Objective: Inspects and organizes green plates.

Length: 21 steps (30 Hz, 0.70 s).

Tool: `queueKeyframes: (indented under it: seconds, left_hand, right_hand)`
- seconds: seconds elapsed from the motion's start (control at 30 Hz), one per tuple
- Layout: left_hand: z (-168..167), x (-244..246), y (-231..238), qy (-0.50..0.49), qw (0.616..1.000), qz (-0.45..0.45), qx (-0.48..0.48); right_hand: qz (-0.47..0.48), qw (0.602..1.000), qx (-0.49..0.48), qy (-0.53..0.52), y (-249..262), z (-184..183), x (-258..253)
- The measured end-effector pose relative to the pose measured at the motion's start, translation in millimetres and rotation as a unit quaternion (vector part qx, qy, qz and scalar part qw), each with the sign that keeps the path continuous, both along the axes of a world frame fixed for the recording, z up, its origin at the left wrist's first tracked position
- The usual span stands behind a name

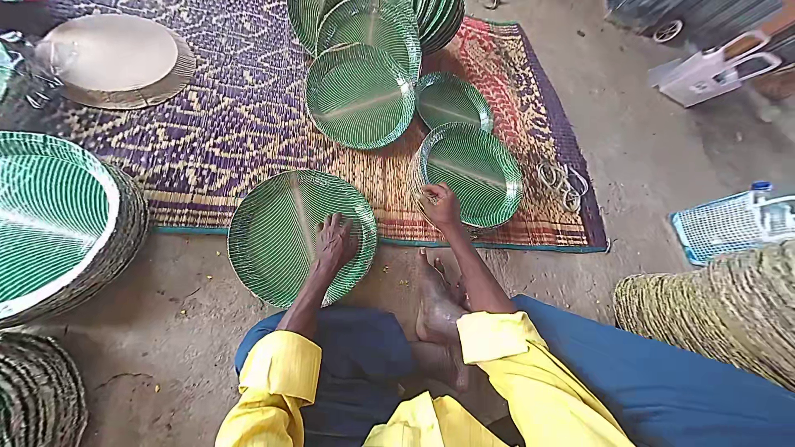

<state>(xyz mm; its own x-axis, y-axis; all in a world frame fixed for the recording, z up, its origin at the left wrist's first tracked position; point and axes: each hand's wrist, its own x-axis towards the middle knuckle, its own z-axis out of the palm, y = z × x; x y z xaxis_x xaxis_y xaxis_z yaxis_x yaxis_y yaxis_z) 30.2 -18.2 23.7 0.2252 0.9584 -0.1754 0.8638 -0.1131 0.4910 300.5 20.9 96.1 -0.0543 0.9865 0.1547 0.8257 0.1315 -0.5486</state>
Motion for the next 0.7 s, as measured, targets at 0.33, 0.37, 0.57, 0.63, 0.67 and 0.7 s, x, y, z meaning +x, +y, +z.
queueKeyframes:
  seconds: [0.33,0.37,0.57,0.63,0.67,0.7]
  left_hand:
    - [-0.2,-0.4,2.9,-0.004,1.000,0.002,0.008]
    - [-0.1,-0.4,3.4,-0.004,1.000,0.001,0.008]
    - [2.4,1.3,2.7,-0.006,1.000,0.000,0.005]
    - [4.3,1.9,2.5,0.003,1.000,0.000,-0.004]
    - [4.8,2.3,2.5,0.003,1.000,0.000,-0.007]
    - [4.8,2.3,2.5,0.003,1.000,0.000,-0.008]
  right_hand:
    - [-0.104,0.988,-0.115,-0.025,39.0,-6.8,22.4]
    - [-0.106,0.987,-0.120,-0.017,41.6,-5.5,22.1]
    - [-0.117,0.982,-0.144,0.030,61.6,-12.1,33.8]
    - [-0.123,0.980,-0.148,0.043,62.3,-13.5,35.1]
    - [-0.124,0.980,-0.151,0.044,62.5,-13.7,35.6]
    - [-0.122,0.980,-0.151,0.042,62.4,-13.7,36.0]
